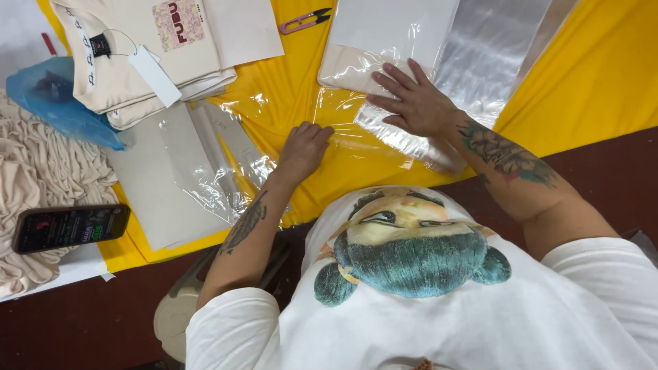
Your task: A worker is folding cream-colored t-shirts around white cardboard inserts and then sliding the folded shirts into clear plastic bags on a yellow work surface.
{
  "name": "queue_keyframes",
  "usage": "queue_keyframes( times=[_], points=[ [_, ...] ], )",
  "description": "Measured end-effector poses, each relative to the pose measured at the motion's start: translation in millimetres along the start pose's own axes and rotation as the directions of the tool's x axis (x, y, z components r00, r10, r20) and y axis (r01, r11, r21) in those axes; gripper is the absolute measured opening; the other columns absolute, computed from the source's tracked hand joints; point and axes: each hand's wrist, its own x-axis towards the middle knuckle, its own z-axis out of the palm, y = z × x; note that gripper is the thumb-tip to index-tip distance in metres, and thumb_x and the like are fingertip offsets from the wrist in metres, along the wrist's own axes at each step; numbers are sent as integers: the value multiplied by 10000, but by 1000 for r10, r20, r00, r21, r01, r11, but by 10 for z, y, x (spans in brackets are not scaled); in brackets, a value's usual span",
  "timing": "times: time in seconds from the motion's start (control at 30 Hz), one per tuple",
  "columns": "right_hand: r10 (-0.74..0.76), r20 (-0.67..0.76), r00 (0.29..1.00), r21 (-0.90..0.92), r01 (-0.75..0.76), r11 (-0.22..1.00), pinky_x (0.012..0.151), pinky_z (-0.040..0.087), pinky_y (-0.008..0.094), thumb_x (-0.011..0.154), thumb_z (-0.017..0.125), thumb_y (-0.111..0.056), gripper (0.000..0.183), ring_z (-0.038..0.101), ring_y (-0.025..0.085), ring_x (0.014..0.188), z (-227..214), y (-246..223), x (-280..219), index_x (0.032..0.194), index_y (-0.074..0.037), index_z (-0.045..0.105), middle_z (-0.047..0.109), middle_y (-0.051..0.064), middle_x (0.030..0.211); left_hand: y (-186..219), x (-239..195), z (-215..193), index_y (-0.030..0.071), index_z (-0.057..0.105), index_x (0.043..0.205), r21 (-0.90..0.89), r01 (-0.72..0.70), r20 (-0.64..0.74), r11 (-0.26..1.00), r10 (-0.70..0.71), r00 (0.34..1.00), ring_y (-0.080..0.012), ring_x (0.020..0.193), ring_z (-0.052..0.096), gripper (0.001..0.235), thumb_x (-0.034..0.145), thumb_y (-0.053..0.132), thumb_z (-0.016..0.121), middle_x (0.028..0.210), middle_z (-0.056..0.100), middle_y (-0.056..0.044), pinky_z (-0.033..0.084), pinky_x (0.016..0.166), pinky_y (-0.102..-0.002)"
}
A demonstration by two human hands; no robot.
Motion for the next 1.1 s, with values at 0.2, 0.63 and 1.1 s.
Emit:
queue_keyframes(
  times=[0.2,0.63,1.1],
  points=[
    [-58,-99,993,-36,55,998,1248,85,683,1133,445,-467,615,108,385,1598,61,39,-32,1675,-274,228,118,121,1736,-61,210,-47,51,659,909,-140,10,84,990,2,996,-302,890,538,62,943,34,708,1004,579,-106,447,730,-413],
    [-54,-159,986,-28,50,998,1250,77,679,1139,501,-456,626,134,391,1596,119,50,-53,1672,-282,221,146,133,1731,-51,295,-182,84,638,1060,-171,111,333,979,-48,942,-310,849,628,125,945,71,684,945,675,-116,491,681,-444],
    [-58,-160,985,-11,57,998,1241,61,677,1126,505,-476,607,120,390,1587,130,70,-60,1654,-242,320,178,151,1719,-98,302,-63,89,616,1033,40,-81,407,996,58,912,-271,854,573,95,973,135,558,932,589,-81,344,859,-456]
  ],
)
